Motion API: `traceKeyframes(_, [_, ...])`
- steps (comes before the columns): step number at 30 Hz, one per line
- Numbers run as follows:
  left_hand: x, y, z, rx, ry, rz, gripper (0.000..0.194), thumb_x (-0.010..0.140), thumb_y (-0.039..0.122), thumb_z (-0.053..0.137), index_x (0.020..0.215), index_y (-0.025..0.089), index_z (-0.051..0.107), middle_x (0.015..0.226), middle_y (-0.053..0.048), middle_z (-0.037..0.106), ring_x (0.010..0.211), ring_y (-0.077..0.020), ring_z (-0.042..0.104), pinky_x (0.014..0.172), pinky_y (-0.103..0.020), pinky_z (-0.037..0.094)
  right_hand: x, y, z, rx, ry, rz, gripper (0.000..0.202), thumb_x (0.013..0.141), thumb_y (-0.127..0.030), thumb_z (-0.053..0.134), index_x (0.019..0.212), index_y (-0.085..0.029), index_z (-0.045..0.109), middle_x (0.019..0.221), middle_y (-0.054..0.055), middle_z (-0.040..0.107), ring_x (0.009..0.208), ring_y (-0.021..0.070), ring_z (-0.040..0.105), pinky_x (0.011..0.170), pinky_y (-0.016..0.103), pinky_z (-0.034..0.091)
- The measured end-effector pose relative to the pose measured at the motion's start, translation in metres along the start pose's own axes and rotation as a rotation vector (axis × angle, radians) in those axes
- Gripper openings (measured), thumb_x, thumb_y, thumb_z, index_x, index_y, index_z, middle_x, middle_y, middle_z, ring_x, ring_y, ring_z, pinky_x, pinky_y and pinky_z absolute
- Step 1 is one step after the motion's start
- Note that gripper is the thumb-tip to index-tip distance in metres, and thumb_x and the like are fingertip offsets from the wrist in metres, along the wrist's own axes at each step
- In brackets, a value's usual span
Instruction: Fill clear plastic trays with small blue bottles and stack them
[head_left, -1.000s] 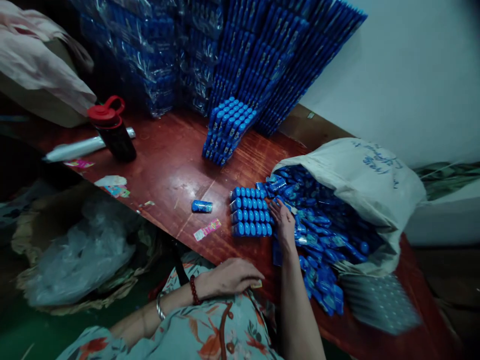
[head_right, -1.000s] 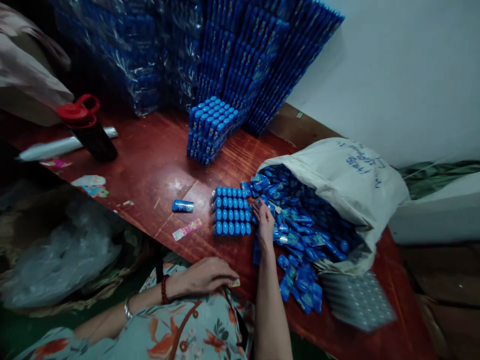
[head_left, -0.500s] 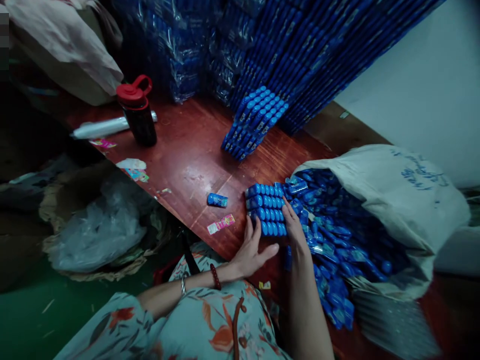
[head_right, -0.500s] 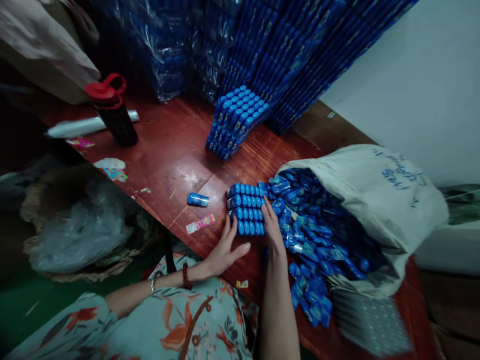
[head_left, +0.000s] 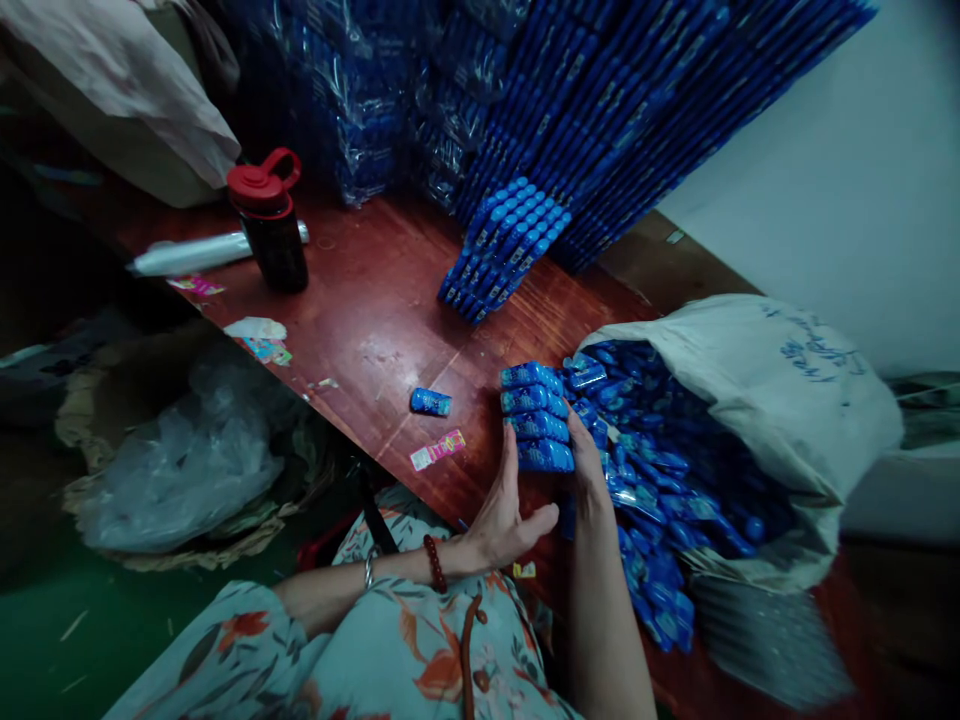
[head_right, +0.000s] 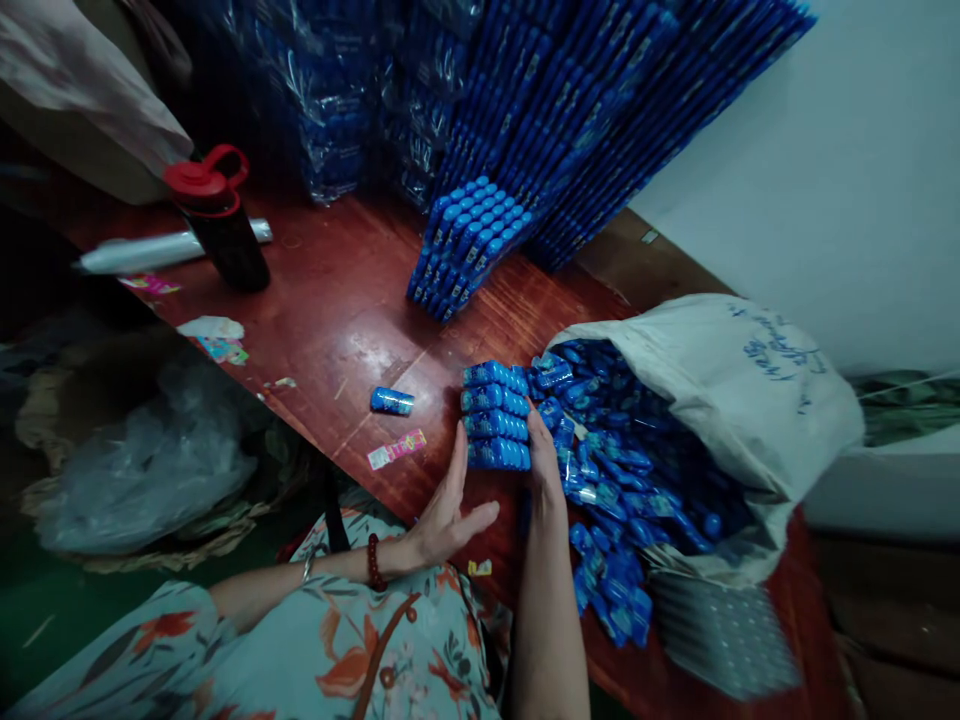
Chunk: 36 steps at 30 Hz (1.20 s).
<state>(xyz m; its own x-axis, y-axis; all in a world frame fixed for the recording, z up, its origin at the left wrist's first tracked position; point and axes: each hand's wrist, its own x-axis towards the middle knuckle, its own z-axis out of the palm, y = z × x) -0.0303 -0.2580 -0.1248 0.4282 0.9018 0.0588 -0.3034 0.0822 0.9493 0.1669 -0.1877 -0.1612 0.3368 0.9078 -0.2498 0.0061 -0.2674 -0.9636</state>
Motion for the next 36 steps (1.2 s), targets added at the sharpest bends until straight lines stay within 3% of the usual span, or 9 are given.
traceKeyframes(6, [-0.003,-0.007,0.000,0.023,0.000,0.010,0.095,0.079,0.024,0.055,0.145,0.019,-0.014,0.155,-0.004,-0.009,0.142,-0.0252,-0.005,0.117,-0.044,0.001,0.000,-0.002,0.001,0.018,-0.036,0.023,0.060,0.071,-0.056,0.064,0.122,-0.026,0.057,0.118,0.003,0.064,0.110,0.0253,0.059,0.088,0.044,0.052])
traceKeyframes(17, [-0.008,-0.023,-0.001,0.002,0.005,-0.015,0.094,0.079,0.025,0.056,0.146,0.022,-0.010,0.155,-0.004,-0.005,0.142,-0.0246,-0.001,0.117,-0.043,0.006,-0.001,-0.005,0.005,-0.028,0.044,0.008,0.056,0.063,-0.059,0.069,0.106,-0.023,0.067,0.100,0.004,0.071,0.094,0.0262,0.065,0.081,0.042,0.053])
traceKeyframes(21, [-0.010,-0.025,-0.006,-0.101,0.044,-0.049,0.090,0.079,0.025,0.056,0.146,0.025,-0.004,0.155,-0.006,-0.002,0.142,-0.0259,0.004,0.116,-0.046,0.013,-0.004,-0.008,0.009,-0.058,0.074,-0.027,0.055,0.062,-0.060,0.069,0.102,-0.021,0.069,0.091,0.003,0.072,0.086,0.0240,0.065,0.078,0.040,0.052])
traceKeyframes(24, [-0.013,-0.033,-0.013,-0.183,0.084,-0.153,0.090,0.076,0.028,0.060,0.145,0.025,0.003,0.152,-0.012,0.010,0.140,-0.0284,0.017,0.113,-0.048,0.022,-0.005,-0.011,0.012,-0.169,0.058,-0.117,0.050,0.064,-0.060,0.067,0.092,-0.019,0.071,0.086,0.002,0.072,0.084,0.0221,0.064,0.082,0.037,0.050])
traceKeyframes(28, [-0.022,-0.044,-0.024,-0.230,0.039,-0.394,0.080,0.068,0.025,0.065,0.136,0.020,0.023,0.123,-0.014,0.047,0.113,-0.0246,0.054,0.094,-0.040,0.044,-0.009,-0.018,0.013,-0.231,0.071,-0.170,0.046,0.065,-0.062,0.065,0.078,-0.018,0.073,0.078,0.002,0.071,0.083,0.0234,0.064,0.084,0.038,0.048])
traceKeyframes(31, [-0.029,-0.039,-0.034,-0.131,-0.060,-0.463,0.042,0.072,0.029,0.062,0.110,0.016,0.047,0.078,-0.002,0.059,0.070,-0.0153,0.062,0.066,-0.028,0.048,-0.024,-0.021,0.005,-0.117,0.187,-0.205,0.050,0.072,-0.064,0.057,0.087,-0.019,0.073,0.083,0.005,0.073,0.085,0.0247,0.066,0.086,0.041,0.049])
traceKeyframes(33, [-0.028,-0.029,-0.044,0.012,0.012,-0.390,0.023,0.078,0.034,0.055,0.092,0.016,0.054,0.062,0.002,0.055,0.059,-0.0127,0.056,0.059,-0.025,0.045,-0.046,-0.017,-0.005,-0.056,0.303,-0.206,0.053,0.076,-0.063,0.053,0.093,-0.017,0.072,0.085,0.008,0.072,0.084,0.0254,0.067,0.085,0.042,0.050])
traceKeyframes(36, [-0.013,-0.015,-0.059,0.204,0.308,-0.166,0.025,0.085,0.038,0.049,0.092,0.016,0.059,0.082,-0.004,0.063,0.078,-0.0159,0.060,0.072,-0.027,0.047,-0.089,0.004,-0.014,-0.015,0.471,-0.135,0.056,0.077,-0.061,0.053,0.105,-0.015,0.067,0.103,0.011,0.069,0.094,0.0262,0.064,0.084,0.040,0.051])
